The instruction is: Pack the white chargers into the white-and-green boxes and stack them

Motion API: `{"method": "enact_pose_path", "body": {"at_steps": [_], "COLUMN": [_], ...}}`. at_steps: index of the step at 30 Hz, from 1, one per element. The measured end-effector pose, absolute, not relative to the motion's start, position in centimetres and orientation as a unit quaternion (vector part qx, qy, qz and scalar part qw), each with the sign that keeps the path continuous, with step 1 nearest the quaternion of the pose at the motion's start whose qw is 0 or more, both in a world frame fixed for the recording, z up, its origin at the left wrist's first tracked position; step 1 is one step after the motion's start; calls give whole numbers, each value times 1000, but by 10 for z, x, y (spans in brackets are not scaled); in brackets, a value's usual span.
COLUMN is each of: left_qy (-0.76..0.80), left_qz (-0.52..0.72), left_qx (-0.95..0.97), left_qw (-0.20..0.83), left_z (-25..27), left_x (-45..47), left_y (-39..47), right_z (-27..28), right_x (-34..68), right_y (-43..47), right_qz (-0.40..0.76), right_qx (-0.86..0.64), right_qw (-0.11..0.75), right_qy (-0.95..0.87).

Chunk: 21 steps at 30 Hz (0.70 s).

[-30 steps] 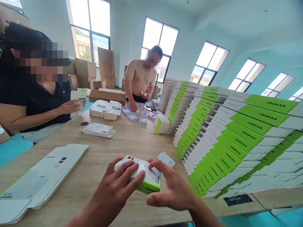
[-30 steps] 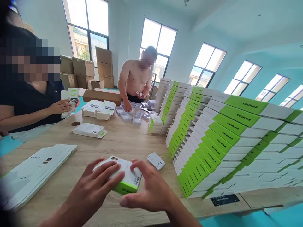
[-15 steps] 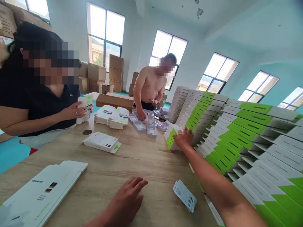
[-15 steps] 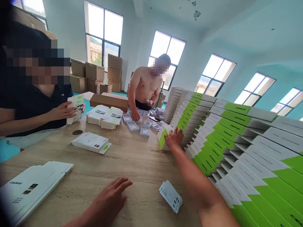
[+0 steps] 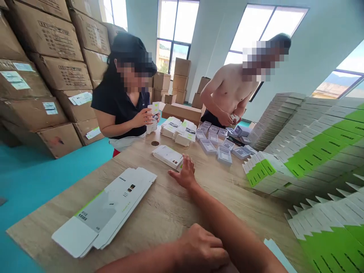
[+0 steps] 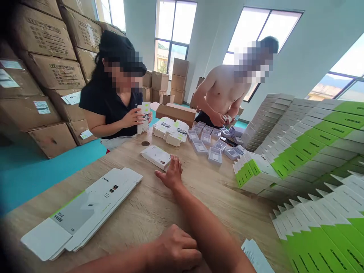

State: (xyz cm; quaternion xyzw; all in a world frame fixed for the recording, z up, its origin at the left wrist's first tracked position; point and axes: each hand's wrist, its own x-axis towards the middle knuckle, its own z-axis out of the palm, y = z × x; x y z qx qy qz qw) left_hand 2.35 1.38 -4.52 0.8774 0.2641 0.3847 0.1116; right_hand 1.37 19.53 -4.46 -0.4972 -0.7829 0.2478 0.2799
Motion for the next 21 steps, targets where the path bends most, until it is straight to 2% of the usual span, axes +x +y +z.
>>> {"method": "enact_pose_path", "body": {"at_steps": [2,5,8,10,14,21], "left_qy": [326,486,552,536,410,462], "left_qz": [476,625,690,693,612,617], "left_qx": [800,557,373,365,427,442], "left_qw": [163,249,283,315,525,459], "left_z": [-36,-24,-20,-18,-8,-6], "left_x": [16,-6,-32,-44,-44,-23], "left_y": [19,37,64,78,79,70], "right_z": [-35,-18,-1,7,18,40], "right_x": [5,26,73,105,162,306], "right_y": [210,220,210,194,161,51], "right_qz": [286,352,405,424,426,281], "right_qx": [-489,-441,-381,-358,-401,-597], "right_qw": [288,297,294,278,259,306], "right_qy": [-772,-770,-777,-784,-768,-686]}}
